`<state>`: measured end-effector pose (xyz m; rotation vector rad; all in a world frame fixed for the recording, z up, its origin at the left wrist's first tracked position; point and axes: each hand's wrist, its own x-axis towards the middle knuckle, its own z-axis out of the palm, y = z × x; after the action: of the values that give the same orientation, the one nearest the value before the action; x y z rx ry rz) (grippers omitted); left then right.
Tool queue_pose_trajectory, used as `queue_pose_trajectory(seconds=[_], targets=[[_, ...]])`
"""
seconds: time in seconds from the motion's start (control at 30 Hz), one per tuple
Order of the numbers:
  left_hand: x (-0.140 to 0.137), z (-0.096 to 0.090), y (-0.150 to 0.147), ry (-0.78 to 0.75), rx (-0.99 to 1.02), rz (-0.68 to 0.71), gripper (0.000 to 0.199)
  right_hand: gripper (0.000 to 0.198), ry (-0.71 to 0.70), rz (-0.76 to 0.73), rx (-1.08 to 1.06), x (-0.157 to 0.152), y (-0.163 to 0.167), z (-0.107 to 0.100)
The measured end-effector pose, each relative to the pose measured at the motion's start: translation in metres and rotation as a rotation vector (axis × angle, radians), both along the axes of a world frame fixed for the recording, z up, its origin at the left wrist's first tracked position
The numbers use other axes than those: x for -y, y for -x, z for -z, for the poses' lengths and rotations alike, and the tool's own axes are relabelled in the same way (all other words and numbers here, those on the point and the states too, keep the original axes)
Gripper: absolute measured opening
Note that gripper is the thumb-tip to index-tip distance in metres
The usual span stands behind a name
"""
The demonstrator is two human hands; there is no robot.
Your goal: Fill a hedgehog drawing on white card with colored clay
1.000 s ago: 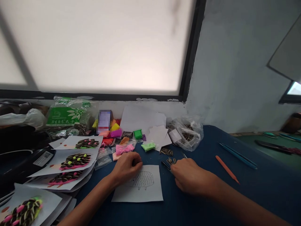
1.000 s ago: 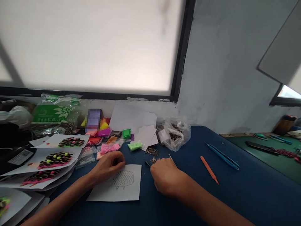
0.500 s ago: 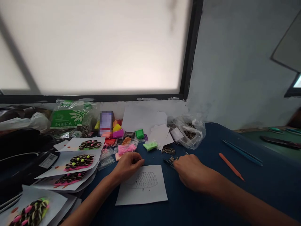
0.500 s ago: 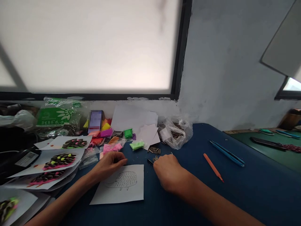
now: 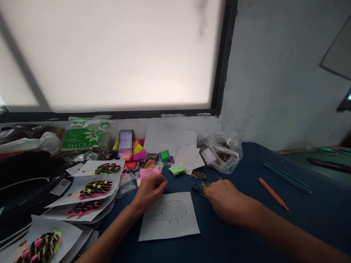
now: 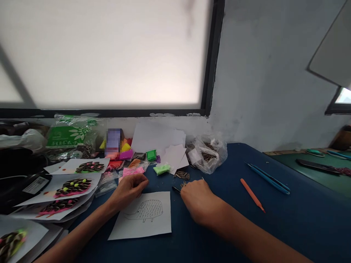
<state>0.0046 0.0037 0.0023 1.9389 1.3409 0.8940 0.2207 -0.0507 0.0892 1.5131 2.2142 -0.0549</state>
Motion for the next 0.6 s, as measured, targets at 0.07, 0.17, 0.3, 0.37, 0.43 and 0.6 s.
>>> queue_pose_trajectory(seconds=[0.07,0.17,0.3,0.37,0.43,0.6], targets=[[0.0007,-0.001,-0.0002,0.018,0.0,-0.015,0.028,0.028,0.003,0.006,-0.004,-0.0009,-0.0004,0.0012],[0.0017,-0.0015,-0.0006,0.014,-0.007,-0.026,0.028,0.027,0.009,0.022,-0.01,-0.0018,-0.0013,0.0019],[0.0013,0.0023,0.0001,-0.039,-0.047,-0.042,0.026,0.031,0.017,0.03,-0.035,-0.003,-0.0028,0.0022],[0.0009,0.0044,0.0004,-0.059,-0.072,-0.052,0.025,0.035,0.02,0.031,-0.049,-0.004,-0.0032,0.0028],[0.0012,0.0047,0.0,-0.069,-0.104,-0.059,0.025,0.039,0.022,0.03,-0.06,-0.0051,-0.0036,0.0036],[0.0039,-0.0008,-0.0023,-0.05,-0.223,-0.019,0.024,0.042,0.06,0.042,-0.066,-0.0062,-0.005,0.0038]])
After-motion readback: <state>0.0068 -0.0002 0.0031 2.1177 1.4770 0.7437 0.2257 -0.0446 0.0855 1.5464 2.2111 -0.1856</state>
